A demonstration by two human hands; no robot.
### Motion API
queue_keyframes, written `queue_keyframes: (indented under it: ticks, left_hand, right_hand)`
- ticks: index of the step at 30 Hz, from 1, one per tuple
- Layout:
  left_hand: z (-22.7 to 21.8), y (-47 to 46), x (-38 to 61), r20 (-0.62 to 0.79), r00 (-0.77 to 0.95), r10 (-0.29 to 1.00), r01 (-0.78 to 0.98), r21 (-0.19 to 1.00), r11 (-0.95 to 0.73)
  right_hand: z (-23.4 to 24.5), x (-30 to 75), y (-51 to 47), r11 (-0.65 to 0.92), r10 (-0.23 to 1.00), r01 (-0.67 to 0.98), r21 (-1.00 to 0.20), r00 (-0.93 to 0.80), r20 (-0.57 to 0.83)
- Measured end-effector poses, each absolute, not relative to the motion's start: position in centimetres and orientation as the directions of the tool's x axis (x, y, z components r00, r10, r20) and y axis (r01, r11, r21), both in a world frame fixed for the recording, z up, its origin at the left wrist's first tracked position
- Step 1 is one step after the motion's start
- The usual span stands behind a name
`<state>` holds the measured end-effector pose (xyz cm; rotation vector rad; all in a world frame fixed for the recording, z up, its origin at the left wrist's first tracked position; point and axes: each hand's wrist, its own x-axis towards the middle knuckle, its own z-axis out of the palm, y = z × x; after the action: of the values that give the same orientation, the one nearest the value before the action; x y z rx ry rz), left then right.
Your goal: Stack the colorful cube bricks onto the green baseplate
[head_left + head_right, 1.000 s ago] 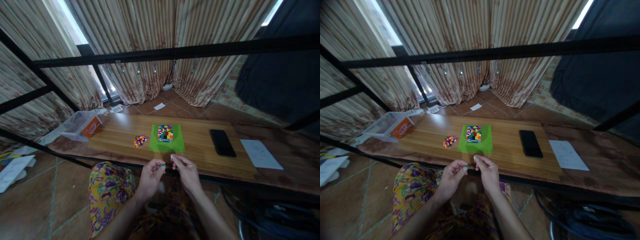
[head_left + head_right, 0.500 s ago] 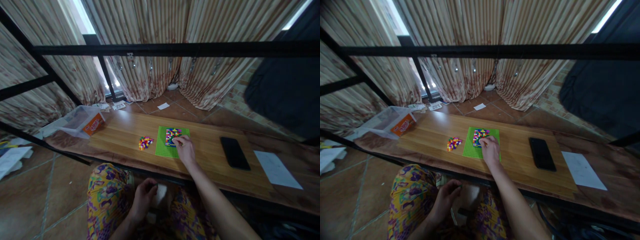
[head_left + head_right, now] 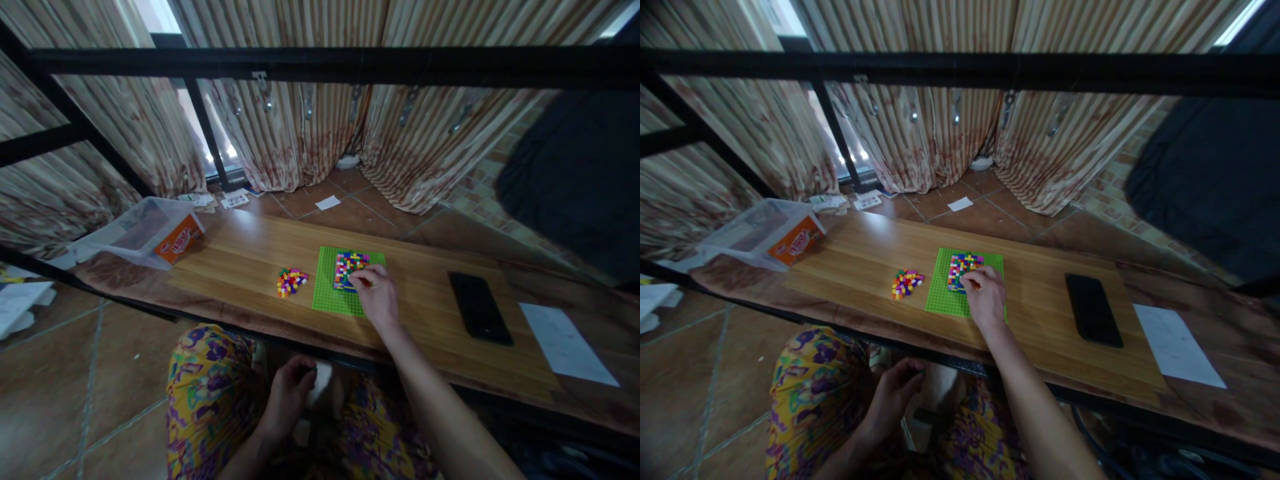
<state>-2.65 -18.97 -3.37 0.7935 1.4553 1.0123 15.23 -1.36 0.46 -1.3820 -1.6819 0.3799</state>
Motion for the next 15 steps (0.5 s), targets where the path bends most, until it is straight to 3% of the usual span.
queue_keyframes:
  ticks: [8, 15]
  left_hand:
    - [-4.0, -18.9, -2.9, -0.424, -0.143, 0.894, -0.054, 0.905, 0.421]
    - [-3.5, -18.7, -2.8, -0.424, -0.144, 0.894, -0.041, 0.905, 0.423]
  right_hand:
    - [0.3, 15.6, -2.5, 0.453, 0.821, 0.73, -0.512, -0.117, 0.56]
    - [0.6, 15.8, -2.9, 0.483, 0.786, 0.739, -0.47, -0.129, 0.605]
